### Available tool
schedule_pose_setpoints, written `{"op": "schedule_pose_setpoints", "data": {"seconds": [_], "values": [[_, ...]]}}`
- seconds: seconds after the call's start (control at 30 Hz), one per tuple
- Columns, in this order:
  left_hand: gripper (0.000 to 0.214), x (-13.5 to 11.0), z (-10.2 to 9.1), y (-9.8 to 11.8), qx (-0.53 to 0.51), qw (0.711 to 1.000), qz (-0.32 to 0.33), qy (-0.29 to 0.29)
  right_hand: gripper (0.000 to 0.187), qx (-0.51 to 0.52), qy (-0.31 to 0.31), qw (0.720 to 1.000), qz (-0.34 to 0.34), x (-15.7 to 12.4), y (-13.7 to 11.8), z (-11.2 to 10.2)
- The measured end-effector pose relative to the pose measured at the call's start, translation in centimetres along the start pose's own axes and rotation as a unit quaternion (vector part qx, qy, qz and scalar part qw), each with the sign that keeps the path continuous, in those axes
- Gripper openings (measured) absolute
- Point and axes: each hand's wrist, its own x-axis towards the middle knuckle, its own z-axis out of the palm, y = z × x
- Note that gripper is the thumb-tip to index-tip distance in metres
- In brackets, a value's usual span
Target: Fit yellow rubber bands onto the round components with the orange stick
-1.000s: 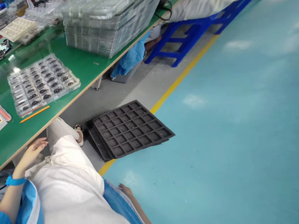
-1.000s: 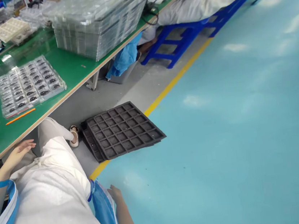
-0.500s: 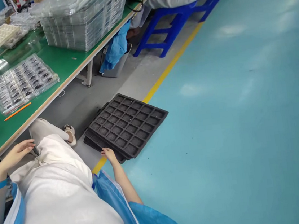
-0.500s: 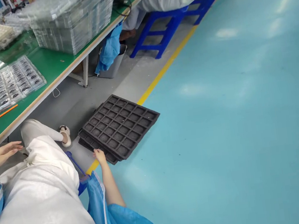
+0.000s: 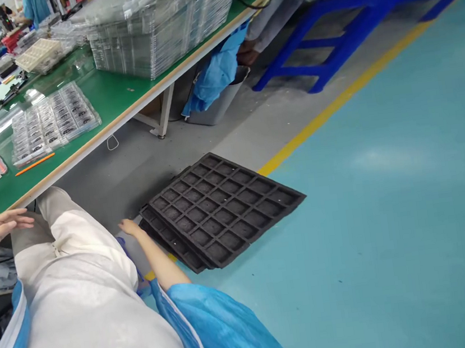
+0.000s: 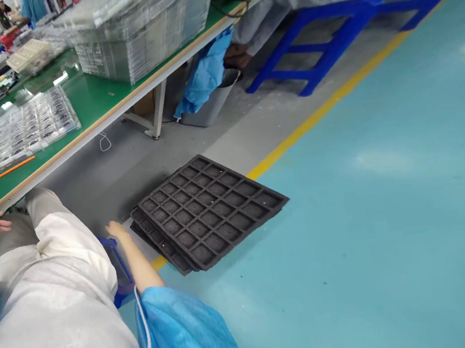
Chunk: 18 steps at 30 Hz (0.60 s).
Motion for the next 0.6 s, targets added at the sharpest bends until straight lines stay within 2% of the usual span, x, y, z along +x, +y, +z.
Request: {"op": "schedule_pose_setpoints", "data": {"seconds": [0.1,0.17,0.23,0.33,0.43,0.53,0.6], "values": [[0.038,-0.4,0.4,0.7,-0.092,0.980,0.044,0.172,0.033,-0.118,-0.071,0.987,-0.083,-0.4,-6.1,3.9],[0.026,-0.3,0.7,1.0,-0.123,0.956,0.075,0.257,0.033,-0.183,-0.097,0.968,-0.141,-1.8,-9.6,6.1],[0.019,0.1,0.7,0.9,-0.132,0.936,0.105,0.308,0.035,-0.236,-0.106,0.946,-0.196,-3.8,-12.5,7.7],[0.016,0.5,0.2,0.4,-0.135,0.916,0.134,0.354,0.038,-0.309,-0.138,0.901,-0.273,-7.1,-15.2,8.9],[0.017,-0.1,-0.8,-0.3,-0.120,0.901,0.146,0.391,0.036,-0.383,-0.233,0.827,-0.339,-10.0,-16.6,9.1],[0.017,-2.1,-2.4,-0.8,-0.082,0.888,0.148,0.428,0.030,-0.457,-0.352,0.723,-0.381,-11.8,-18.3,8.8],[0.018,-3.8,-3.8,-1.1,-0.043,0.884,0.138,0.445,0.027,-0.489,-0.403,0.660,-0.403,-12.6,-20.0,8.4]]}}
